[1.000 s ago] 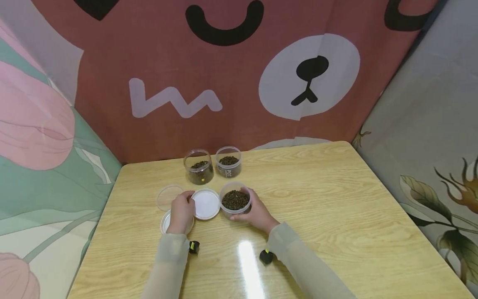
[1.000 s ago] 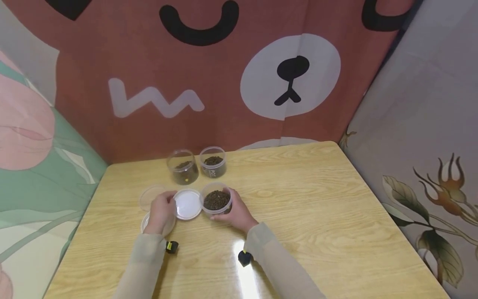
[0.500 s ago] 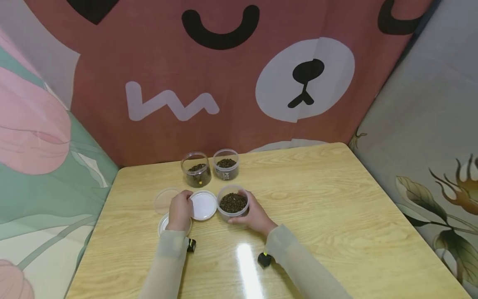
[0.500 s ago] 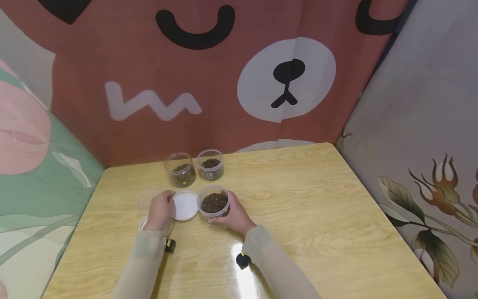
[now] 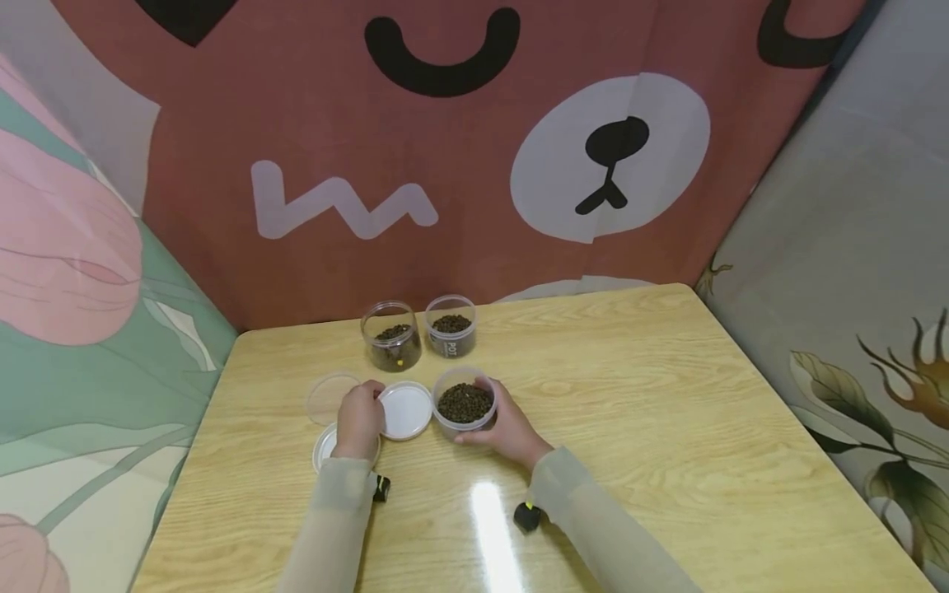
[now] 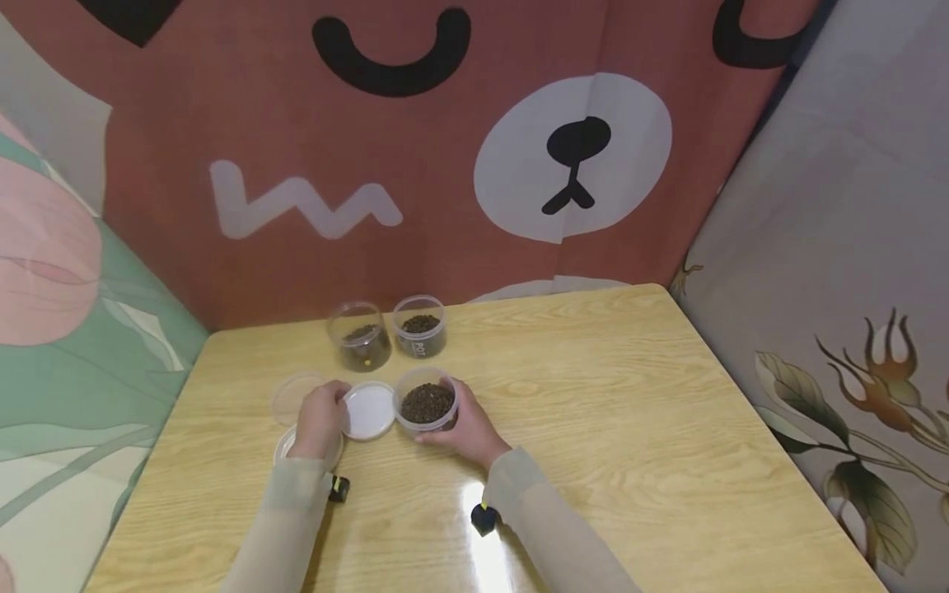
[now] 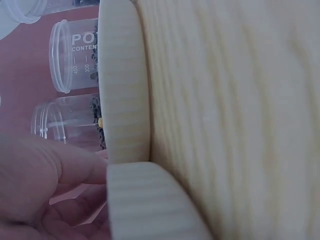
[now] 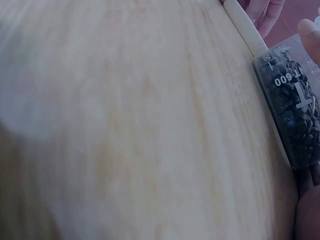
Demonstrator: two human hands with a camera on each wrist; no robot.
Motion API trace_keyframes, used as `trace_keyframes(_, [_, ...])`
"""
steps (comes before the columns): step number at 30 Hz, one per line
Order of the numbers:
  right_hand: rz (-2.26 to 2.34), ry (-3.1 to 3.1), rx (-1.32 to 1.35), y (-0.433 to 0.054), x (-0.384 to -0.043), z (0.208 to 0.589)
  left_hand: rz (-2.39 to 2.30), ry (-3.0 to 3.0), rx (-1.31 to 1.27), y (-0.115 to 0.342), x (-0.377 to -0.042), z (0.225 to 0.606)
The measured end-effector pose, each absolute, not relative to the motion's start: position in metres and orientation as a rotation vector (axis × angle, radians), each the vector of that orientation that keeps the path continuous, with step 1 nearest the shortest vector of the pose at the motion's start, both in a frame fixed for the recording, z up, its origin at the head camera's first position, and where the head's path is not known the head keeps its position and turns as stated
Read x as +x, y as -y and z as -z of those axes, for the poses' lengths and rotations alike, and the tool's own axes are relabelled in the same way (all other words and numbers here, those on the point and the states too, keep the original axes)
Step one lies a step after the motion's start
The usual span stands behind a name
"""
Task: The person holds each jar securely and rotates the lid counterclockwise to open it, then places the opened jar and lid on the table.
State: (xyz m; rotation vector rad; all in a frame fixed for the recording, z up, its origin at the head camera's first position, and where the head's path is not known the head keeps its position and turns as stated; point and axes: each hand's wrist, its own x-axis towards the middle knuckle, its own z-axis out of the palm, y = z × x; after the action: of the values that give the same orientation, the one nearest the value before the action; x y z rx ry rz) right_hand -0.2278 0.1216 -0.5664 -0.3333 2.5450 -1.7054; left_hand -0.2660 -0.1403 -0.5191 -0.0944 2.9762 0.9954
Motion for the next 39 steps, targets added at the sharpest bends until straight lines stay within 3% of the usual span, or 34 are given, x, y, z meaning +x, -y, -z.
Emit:
trace_keyframes(23, [1.699, -2.540, -0.314, -0.121, -0.228, 0.565, -1.392, -2.796, 0.326, 0.119, -0.240, 0.509])
trace_keyframes(30, [1.698, -2.537, -0.334, -0.121, -0.228, 0.566, -1.782, -2.324, 0.354, 0.106, -0.231, 0.516])
trace_keyframes(39, [1.709, -2.539, -0.335, -0.122, -0.229, 0.567, -1.746, -2.207, 0.357, 0.089, -0.224, 0.524])
